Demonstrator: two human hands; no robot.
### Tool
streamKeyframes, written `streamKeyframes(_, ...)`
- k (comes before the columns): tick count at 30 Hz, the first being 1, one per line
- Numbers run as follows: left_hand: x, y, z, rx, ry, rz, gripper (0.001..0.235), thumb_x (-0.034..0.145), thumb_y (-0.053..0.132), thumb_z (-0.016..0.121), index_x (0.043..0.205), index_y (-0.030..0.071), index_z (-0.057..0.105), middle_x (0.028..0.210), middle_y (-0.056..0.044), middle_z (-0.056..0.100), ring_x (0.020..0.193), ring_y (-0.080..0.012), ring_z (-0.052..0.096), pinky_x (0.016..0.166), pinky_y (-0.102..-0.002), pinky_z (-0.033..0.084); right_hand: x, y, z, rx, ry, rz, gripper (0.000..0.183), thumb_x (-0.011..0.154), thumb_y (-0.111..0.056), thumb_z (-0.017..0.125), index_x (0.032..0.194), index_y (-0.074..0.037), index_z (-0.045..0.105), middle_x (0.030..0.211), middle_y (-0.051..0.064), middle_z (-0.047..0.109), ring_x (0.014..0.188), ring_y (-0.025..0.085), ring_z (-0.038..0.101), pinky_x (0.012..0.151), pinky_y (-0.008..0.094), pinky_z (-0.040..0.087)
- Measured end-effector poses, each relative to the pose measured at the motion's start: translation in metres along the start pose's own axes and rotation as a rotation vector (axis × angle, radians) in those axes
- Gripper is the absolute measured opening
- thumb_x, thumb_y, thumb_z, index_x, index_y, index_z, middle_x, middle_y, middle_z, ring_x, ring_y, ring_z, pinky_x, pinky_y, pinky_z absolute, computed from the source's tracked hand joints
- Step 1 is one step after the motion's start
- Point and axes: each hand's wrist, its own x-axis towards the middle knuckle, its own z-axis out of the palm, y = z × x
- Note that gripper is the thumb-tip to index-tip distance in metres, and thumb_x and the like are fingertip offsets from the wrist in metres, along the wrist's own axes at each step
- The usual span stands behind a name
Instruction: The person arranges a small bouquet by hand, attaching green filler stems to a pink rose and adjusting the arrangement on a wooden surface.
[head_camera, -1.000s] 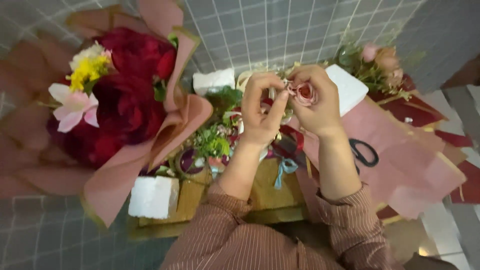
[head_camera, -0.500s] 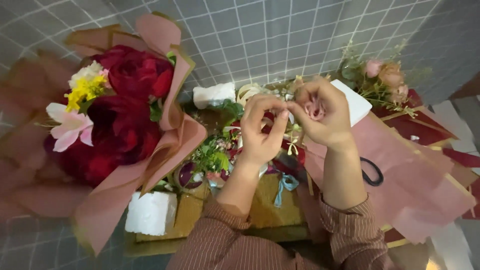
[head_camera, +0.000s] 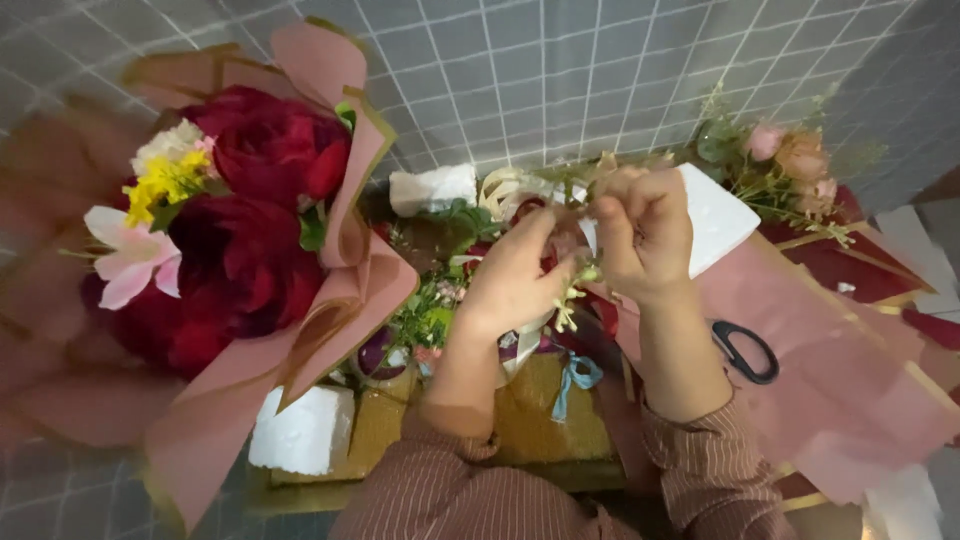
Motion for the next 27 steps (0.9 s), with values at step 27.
streamKeyframes(27, 0.028, -0.108, 0.035, -0.581, -0.174, 0.5, 0.02, 0.091, 0.009, 0.069, 0.11, 0.0, 0.07, 0.114, -0.017, 0.069, 0.109, -0.0371, 0.067, 0.107, -0.05, 0.046, -0.001, -0.013, 0.012, 0.245, 0.265, 0.283, 0.038, 0.109, -0.033, 0.054, 0.122, 0.003, 0.049, 0.115, 0.026, 0.064, 0.099, 0.025, 0.065, 0.081, 0.032, 0.056)
